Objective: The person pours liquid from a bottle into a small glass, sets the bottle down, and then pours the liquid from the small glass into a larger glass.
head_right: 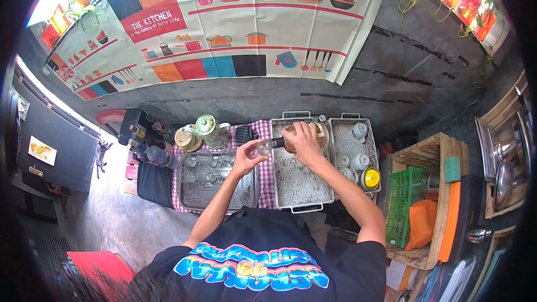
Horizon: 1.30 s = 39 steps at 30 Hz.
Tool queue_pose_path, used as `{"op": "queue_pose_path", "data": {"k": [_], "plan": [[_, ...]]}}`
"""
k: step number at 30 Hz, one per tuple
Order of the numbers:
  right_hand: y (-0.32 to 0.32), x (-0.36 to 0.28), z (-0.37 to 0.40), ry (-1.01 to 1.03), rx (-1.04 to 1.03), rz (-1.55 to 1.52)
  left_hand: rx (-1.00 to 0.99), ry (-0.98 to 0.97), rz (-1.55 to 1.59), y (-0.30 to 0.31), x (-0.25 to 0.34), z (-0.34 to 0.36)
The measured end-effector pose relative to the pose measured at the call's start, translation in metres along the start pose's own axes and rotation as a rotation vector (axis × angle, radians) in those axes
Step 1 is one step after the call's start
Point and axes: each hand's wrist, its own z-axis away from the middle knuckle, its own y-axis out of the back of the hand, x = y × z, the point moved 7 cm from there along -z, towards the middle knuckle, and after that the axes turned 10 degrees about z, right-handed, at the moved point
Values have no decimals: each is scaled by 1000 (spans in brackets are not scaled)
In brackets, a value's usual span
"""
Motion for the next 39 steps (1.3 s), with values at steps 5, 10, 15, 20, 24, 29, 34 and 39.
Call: {"op": "queue_pose_path", "data": {"k": [5,10,15,20,24,29,34,39], "plan": [[-3,5,2,-35,-14,-47,12,10,12,-2,-1,-2],[-14,14,5,-82,-6,-129,8,1,30,-5,1,-4],[-30,24,15,-173,127,-310,25,-16,48,-9,3,-11],[-60,33,24,-222,227,-500,46,-33,38,-10,-2,-20],[-81,43,30,-287,272,-581,97,-11,23,-11,-8,-24],[-113,58,33,-397,290,-600,176,-43,0,-10,-23,-28],[-144,73,30,-417,282,-681,232,-35,-31,-14,-33,-33],[-166,84,27,-447,297,-711,254,-20,-4,-16,-47,-37]]}}
